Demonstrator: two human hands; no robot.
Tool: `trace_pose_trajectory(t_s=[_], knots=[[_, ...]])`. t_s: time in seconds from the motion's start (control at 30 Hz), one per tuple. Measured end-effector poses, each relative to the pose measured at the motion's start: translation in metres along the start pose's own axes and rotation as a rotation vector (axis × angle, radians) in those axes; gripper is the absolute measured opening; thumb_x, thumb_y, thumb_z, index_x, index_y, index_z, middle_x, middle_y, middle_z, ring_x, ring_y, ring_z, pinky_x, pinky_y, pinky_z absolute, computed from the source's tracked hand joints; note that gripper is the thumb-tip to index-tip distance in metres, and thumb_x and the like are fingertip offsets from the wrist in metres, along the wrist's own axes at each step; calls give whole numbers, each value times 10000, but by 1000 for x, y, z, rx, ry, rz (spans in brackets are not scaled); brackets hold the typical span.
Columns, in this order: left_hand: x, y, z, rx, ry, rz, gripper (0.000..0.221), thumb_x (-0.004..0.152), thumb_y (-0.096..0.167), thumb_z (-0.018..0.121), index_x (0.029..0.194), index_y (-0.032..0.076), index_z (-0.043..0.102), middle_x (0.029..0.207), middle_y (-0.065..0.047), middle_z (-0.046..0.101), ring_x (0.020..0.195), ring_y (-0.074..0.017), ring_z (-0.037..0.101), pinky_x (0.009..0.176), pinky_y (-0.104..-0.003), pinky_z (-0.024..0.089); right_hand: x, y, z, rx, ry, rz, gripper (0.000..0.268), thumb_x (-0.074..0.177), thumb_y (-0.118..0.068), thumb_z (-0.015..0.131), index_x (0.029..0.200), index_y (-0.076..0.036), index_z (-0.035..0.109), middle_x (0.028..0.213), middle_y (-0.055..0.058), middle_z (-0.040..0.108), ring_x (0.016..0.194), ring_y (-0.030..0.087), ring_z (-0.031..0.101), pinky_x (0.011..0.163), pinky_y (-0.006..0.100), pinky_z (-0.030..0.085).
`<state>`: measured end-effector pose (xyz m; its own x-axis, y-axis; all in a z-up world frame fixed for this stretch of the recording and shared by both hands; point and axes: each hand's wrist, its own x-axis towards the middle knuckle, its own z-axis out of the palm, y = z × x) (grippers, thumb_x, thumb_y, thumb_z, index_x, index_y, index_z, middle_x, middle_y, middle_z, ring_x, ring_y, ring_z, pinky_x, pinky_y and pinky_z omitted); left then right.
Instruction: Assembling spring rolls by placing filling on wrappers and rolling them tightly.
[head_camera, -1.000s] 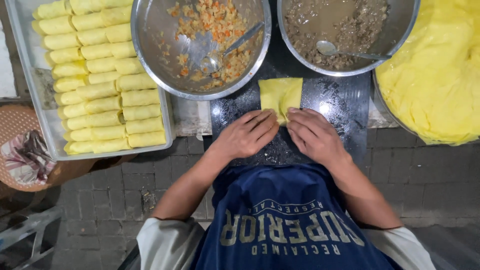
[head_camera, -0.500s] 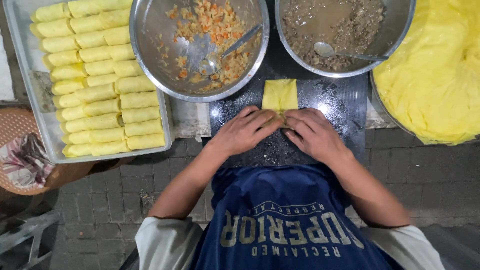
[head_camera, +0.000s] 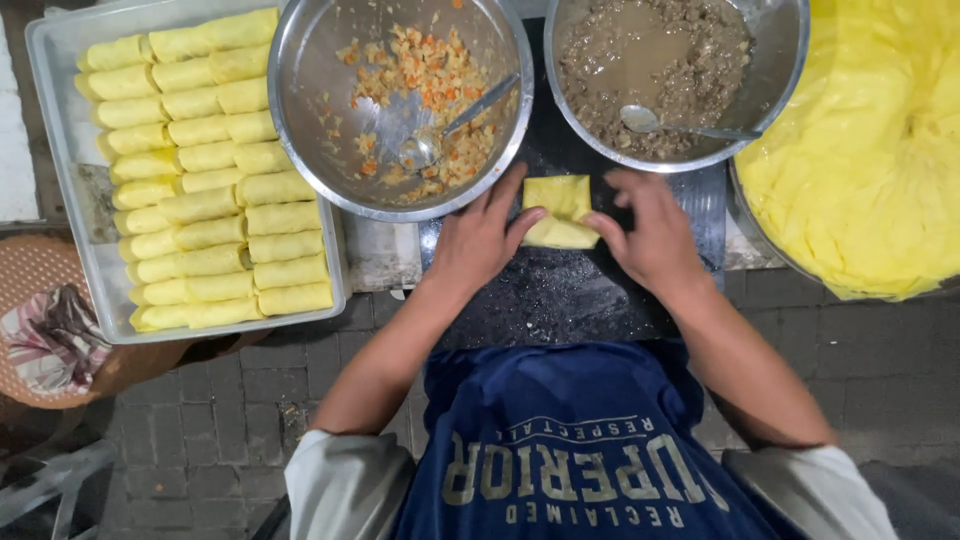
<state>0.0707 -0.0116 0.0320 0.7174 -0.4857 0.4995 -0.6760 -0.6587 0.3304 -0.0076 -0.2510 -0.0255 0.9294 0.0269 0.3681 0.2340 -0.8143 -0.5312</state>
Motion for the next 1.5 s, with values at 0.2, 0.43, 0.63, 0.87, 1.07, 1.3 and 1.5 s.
trace_pose_trajectory(t_s=[0.2, 0.43, 0.63, 0.87, 1.07, 1.3, 1.5], knots=[[-57, -7, 30, -567, -79, -203, 523, 786, 358, 833, 1220, 110, 678, 1081, -122, 710, 836, -256, 723, 811, -407, 576, -30, -35, -16, 162, -73, 189, 589, 699, -262, 902, 1194, -77, 642, 936, 75, 672, 804, 266, 677, 739, 397, 561], [-40, -12, 27, -712, -187, 80, 306, 864, 129, 754, 1153, 40, 707, 1072, -184, 721, 972, -325, 699, 857, -398, 565, -3, -37, -9, 169, -55, -147, 315, 826, -105, 792, 1123, -41, 707, 1082, 139, 709, 951, 330, 689, 815, 423, 575], [-37, -28, 43, -546, -309, 29, 231, 956, 284, 660, 1102, 113, 713, 1232, -116, 618, 940, -338, 683, 727, -473, 595, 21, -10, -9, 137, -193, -253, 208, 901, -218, 738, 1042, -68, 712, 984, 136, 670, 890, 339, 630, 788, 438, 506], [-31, -18, 38, -346, -63, 215, 339, 934, 377, 661, 1196, 164, 644, 1100, -73, 620, 929, -272, 672, 694, -356, 605, 19, 1, 9, 90, -51, -53, 186, 973, -250, 704, 1104, -117, 707, 945, 70, 677, 917, 292, 663, 814, 402, 537], [-28, -19, 42, -230, 5, 216, 260, 964, 269, 647, 1174, 115, 662, 1031, -59, 654, 925, -240, 672, 621, -289, 595, 21, -12, -9, -27, -40, -406, 297, 886, -247, 760, 1135, -106, 679, 1100, 111, 645, 961, 325, 603, 813, 439, 485], [-17, -14, 29, -158, -34, 173, 367, 993, 385, 581, 1307, 197, 604, 1189, -10, 642, 940, -204, 712, 623, -330, 616, 31, -5, -7, -122, -38, -470, 269, 930, -156, 719, 1175, -59, 665, 1156, 107, 681, 1036, 314, 663, 775, 397, 495], [-25, -22, 45, -331, -65, 166, 269, 937, 244, 697, 1169, 108, 683, 1050, -57, 691, 919, -236, 713, 696, -301, 611, 27, 0, 2, 11, -40, -427, 277, 908, -141, 731, 1169, -57, 693, 1114, 116, 708, 977, 324, 683, 749, 395, 517]])
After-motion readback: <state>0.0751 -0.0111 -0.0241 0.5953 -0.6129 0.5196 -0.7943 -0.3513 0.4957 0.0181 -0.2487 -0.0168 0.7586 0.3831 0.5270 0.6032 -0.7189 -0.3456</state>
